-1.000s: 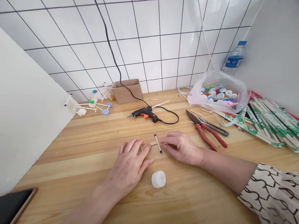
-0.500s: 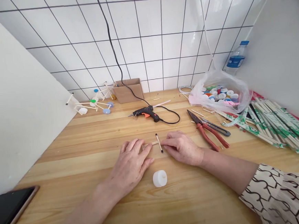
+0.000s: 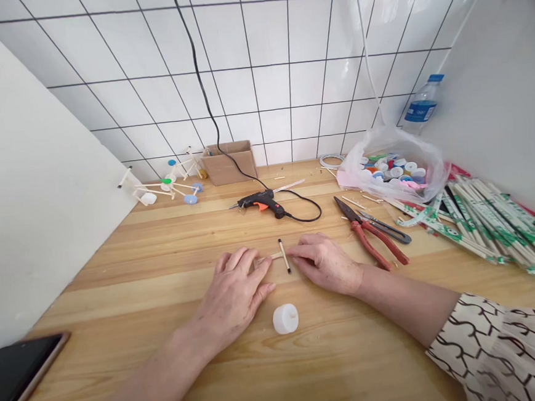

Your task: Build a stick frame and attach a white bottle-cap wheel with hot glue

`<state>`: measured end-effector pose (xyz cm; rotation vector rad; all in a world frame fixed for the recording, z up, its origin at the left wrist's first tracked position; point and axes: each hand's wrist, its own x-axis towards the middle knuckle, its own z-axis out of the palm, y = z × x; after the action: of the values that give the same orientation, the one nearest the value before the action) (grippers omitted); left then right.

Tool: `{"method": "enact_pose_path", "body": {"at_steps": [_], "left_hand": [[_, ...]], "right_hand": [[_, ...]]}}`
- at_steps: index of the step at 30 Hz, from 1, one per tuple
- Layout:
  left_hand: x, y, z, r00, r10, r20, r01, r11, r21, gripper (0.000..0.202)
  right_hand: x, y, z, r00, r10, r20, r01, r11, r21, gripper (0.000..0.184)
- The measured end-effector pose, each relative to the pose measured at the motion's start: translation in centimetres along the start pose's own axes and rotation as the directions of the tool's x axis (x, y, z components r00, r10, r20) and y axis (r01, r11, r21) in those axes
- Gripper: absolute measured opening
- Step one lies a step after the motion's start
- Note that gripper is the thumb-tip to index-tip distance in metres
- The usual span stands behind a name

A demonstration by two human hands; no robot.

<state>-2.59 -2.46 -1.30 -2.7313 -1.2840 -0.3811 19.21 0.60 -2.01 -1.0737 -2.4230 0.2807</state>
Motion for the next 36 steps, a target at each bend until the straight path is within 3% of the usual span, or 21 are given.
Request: {"method": "enact_pose_path", "body": {"at_steps": [22,29,33,36], "left_hand": [[0.1,0.2,-0.3,1.000,-0.005,0.003,0.005,1.000,-0.008,0.032],[-0.3,-0.4,0.3,0.999,0.004,-0.045,-0.005,1.000,-0.012,0.037],[-0.8,-2.1,-0.3,0.985,-0.100,-0.139,0.089,0.993,-0.083,0.036],[-1.2,-3.6,-1.1,0.944,-0.257,-0.208,0.217,0.956,-0.198,0.032]], "right_hand": [[0.0,0.2,0.2,1.000,-0.003,-0.005,0.003,1.000,0.008,0.023],[0.1,0.0,0.0,0.999,0.022,-0.029,-0.021,1.000,0.021,0.018],[0.0,0.0,-0.2,0.999,0.014,-0.048,-0.013,1.000,0.016,0.017],[-0.1,0.1,-0.3,0.997,-0.002,-0.075,0.004,1.000,0.027,0.018]]}}
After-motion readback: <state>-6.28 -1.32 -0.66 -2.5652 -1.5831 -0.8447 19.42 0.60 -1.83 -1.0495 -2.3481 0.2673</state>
